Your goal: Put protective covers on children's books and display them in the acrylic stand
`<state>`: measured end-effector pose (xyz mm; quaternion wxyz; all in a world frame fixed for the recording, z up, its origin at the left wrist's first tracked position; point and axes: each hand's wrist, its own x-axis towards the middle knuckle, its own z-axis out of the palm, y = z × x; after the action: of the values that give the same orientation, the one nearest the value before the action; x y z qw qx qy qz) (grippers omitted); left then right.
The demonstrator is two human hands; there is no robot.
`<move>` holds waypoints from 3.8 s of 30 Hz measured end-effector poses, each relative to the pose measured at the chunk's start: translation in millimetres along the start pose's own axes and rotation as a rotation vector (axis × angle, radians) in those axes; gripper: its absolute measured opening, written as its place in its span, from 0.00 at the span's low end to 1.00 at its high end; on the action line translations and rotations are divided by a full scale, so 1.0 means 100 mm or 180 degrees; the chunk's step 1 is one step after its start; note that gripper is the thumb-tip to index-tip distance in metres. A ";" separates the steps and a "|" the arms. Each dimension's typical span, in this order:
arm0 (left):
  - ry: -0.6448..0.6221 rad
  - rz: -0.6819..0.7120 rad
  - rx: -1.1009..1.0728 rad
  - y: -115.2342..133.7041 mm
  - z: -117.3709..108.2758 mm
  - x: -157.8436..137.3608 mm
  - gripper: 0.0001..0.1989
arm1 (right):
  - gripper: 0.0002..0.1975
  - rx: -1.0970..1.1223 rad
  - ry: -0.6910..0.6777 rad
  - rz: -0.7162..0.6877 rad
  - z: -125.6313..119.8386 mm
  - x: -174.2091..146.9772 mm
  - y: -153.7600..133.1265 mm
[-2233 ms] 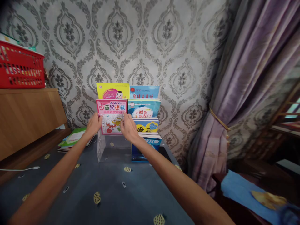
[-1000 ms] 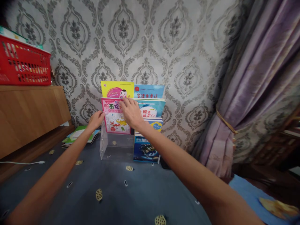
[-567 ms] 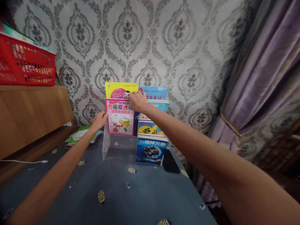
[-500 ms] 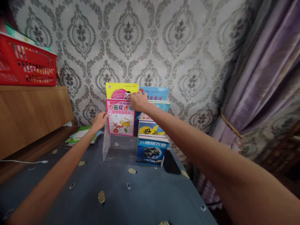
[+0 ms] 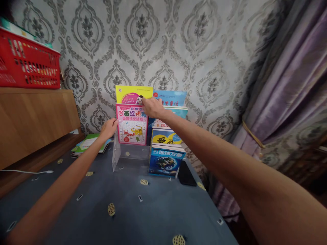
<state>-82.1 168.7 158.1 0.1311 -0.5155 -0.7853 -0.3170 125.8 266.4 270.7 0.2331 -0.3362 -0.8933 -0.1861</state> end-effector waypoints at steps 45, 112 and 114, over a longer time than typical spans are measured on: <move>0.0150 0.0083 -0.0110 0.02 0.06 -0.02 0.12 | 0.21 0.0206 -0.0038 0.0069 -0.10 -0.20 -0.03; 0.0474 0.0422 -0.0952 -0.16 0.05 -0.18 0.13 | 0.12 0.0760 -0.0733 -0.0636 0.85 -1.17 -0.62; 0.0502 0.0430 -0.0968 -0.17 0.06 -0.19 0.13 | 0.12 0.0750 -0.0734 -0.0622 0.85 -1.17 -0.63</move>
<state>-87.9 153.8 137.5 0.1338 -0.5545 -0.6791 -0.4620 135.4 204.0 126.3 0.1477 -0.2373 -0.9581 -0.0621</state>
